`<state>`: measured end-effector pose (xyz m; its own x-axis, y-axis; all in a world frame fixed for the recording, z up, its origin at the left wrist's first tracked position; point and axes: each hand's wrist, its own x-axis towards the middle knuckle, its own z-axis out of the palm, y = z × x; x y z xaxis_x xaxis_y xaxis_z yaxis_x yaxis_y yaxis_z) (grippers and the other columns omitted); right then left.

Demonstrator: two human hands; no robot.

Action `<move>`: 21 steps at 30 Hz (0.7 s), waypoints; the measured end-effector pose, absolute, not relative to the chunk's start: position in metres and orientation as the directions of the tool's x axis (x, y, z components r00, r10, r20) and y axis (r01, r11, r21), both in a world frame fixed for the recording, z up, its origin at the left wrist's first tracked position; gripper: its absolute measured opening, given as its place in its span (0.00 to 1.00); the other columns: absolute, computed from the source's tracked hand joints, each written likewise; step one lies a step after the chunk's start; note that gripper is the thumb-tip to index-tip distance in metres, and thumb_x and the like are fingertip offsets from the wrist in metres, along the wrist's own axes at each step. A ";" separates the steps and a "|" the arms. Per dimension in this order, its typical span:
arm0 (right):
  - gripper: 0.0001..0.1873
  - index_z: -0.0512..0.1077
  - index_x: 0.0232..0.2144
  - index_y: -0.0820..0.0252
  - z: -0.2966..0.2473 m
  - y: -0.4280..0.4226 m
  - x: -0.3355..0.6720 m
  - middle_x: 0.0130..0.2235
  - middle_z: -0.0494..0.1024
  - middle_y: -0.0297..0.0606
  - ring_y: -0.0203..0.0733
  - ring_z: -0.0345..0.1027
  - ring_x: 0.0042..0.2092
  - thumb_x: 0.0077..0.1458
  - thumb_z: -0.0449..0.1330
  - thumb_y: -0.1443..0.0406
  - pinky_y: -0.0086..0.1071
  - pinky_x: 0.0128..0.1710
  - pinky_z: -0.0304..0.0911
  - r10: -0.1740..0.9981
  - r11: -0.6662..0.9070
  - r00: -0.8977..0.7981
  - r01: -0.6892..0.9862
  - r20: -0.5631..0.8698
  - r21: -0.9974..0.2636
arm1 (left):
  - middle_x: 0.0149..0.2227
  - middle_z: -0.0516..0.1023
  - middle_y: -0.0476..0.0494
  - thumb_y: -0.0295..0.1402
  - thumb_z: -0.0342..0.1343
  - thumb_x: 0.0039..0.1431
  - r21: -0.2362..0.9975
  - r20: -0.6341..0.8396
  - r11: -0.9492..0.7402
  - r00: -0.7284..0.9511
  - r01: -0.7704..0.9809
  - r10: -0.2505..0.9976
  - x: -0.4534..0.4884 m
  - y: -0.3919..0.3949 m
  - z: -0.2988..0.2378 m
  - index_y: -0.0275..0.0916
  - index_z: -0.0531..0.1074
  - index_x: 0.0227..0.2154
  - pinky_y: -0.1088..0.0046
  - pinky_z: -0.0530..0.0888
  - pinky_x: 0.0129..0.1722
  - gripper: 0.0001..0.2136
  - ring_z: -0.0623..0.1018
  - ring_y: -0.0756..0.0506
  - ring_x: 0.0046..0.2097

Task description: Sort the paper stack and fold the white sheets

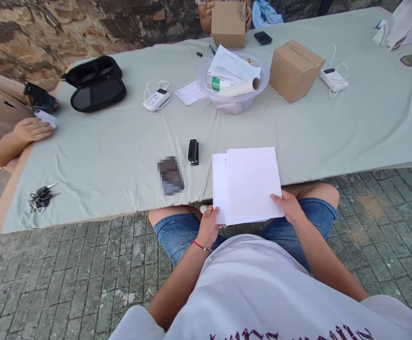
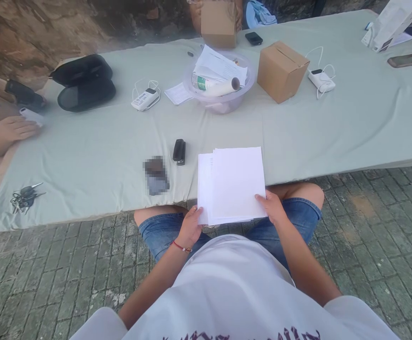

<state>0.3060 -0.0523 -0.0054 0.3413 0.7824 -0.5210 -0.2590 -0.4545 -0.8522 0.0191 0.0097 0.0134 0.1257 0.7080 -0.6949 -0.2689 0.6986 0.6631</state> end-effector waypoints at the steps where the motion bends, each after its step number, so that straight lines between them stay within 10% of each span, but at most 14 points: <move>1: 0.22 0.75 0.43 0.57 -0.006 -0.051 0.303 0.43 0.81 0.36 0.47 0.75 0.41 0.46 0.67 0.56 0.38 0.41 0.70 0.793 -0.446 0.350 -0.225 -0.499 -0.866 | 0.32 0.76 0.49 0.43 0.66 0.44 0.664 -0.697 0.697 0.114 -0.271 0.708 0.019 0.010 0.015 0.39 0.68 0.35 0.78 0.68 0.23 0.19 0.74 0.51 0.29; 21: 0.17 0.74 0.33 0.58 0.007 -0.063 0.344 0.26 0.77 0.33 0.36 0.65 0.24 0.44 0.66 0.54 0.29 0.23 0.58 0.738 -0.442 0.526 -0.096 -0.423 -0.892 | 0.41 0.81 0.40 0.38 0.68 0.43 0.696 -0.645 0.660 0.158 -0.282 0.748 0.023 0.010 0.018 0.37 0.72 0.42 0.61 0.75 0.46 0.22 0.79 0.40 0.46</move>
<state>0.3439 -0.0625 0.0075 0.5257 0.7383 -0.4226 -0.0965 -0.4418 -0.8919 0.0235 0.0098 0.0184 0.1575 0.7477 -0.6451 -0.2821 0.6601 0.6962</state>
